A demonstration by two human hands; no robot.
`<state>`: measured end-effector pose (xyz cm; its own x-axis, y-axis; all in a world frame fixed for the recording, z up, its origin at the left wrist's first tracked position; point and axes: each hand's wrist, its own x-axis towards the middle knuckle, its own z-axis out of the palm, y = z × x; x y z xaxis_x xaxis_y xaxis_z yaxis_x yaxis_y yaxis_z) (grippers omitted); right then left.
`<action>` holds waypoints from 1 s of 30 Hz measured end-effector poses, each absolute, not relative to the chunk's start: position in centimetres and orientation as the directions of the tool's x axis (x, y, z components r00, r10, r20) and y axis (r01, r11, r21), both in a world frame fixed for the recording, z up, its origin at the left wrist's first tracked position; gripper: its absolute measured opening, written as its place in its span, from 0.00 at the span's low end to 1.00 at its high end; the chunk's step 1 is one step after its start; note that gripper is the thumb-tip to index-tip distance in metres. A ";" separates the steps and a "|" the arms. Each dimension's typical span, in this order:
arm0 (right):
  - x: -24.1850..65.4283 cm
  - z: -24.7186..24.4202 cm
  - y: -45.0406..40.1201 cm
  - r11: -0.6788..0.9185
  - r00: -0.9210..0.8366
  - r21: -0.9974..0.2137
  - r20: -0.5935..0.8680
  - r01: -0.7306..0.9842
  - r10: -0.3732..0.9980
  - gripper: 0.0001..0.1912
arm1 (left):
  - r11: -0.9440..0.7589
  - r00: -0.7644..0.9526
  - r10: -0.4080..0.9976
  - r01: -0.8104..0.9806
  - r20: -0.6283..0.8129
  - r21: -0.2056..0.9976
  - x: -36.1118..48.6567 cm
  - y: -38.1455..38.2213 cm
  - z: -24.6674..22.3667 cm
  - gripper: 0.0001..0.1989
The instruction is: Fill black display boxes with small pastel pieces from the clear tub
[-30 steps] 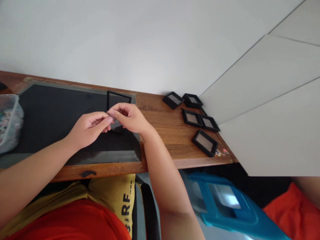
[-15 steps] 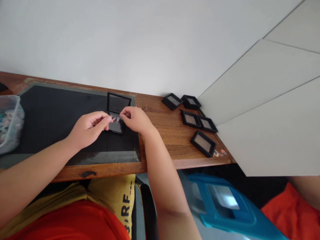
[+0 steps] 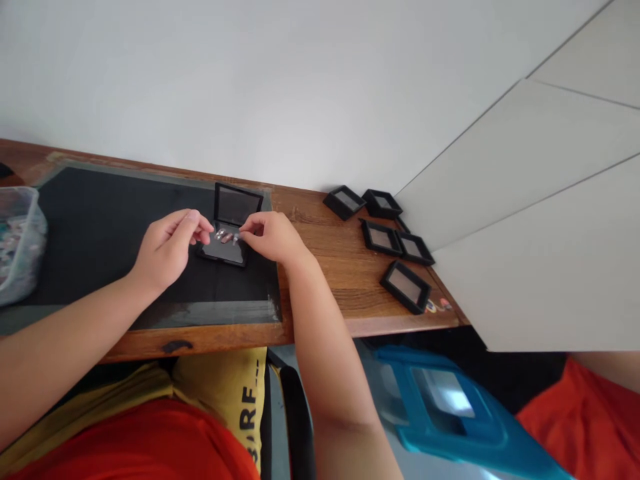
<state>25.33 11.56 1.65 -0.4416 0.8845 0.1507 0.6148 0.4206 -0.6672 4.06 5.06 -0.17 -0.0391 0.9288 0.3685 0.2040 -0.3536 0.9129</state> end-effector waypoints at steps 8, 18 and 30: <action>25.3 2.1 11.3 0.390 -0.445 -0.645 0.085 0.657 0.891 0.03 | -0.360 0.012 0.930 0.226 0.367 0.905 4.1 4.8 0.0 0.21; 25.5 3.4 10.8 0.347 -0.411 -0.556 0.011 0.755 0.911 0.08 | -0.395 0.019 0.914 0.259 0.404 0.881 4.0 4.6 0.5 0.18; 25.5 2.5 10.7 0.462 -0.476 -0.577 0.141 0.673 0.868 0.19 | -0.486 0.051 0.854 0.432 0.517 0.760 4.8 2.8 2.0 0.14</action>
